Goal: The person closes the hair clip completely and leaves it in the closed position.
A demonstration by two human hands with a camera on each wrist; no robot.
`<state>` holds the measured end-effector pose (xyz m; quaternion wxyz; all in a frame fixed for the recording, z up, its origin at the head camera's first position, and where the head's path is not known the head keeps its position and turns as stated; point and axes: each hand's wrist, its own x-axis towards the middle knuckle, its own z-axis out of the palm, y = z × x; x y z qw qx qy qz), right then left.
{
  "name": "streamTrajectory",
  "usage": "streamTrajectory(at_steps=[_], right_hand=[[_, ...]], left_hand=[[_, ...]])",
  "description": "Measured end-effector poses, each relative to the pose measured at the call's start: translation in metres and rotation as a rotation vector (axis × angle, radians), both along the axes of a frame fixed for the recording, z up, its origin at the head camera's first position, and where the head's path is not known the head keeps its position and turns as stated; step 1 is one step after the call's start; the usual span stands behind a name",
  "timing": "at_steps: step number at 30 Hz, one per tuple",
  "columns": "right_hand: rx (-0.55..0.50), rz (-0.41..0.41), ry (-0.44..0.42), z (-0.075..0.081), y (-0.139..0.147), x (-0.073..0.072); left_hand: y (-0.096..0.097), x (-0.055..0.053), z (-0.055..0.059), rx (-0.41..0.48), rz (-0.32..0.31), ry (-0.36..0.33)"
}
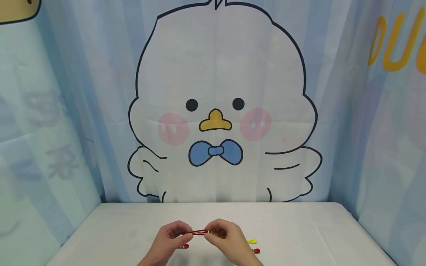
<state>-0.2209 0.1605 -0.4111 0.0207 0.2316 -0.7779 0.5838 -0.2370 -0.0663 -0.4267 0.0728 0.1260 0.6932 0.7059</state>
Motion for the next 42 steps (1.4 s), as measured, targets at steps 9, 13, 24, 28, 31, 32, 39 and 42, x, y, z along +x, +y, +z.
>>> streamTrajectory(at_steps=[9, 13, 24, 28, 31, 32, 39, 42], right_hand=[[-0.034, -0.011, -0.051, 0.001, -0.004, 0.000], [-0.036, -0.040, -0.067, 0.001, -0.004, -0.001], [-0.050, -0.066, -0.104, 0.001, -0.008, -0.002], [-0.033, -0.097, -0.104, 0.000, -0.010, -0.002], [-0.018, -0.123, -0.105, 0.000, -0.013, -0.001], [-0.013, -0.130, -0.104, 0.000, -0.014, -0.001], [0.002, -0.172, -0.106, -0.003, -0.019, 0.000], [0.011, -0.183, -0.107, -0.006, -0.020, 0.001]], left_hand=[[0.009, 0.001, -0.008, 0.054, 0.016, -0.003], [0.010, 0.001, -0.009, 0.069, 0.018, -0.016], [0.015, 0.006, -0.007, 0.021, 0.111, 0.020], [0.016, 0.006, -0.007, -0.027, 0.159, 0.034], [0.018, 0.007, -0.007, -0.061, 0.193, 0.043], [0.018, 0.007, -0.007, -0.068, 0.204, 0.042], [0.023, 0.007, -0.010, -0.105, 0.275, 0.016], [0.025, 0.007, -0.012, -0.123, 0.304, 0.013]])
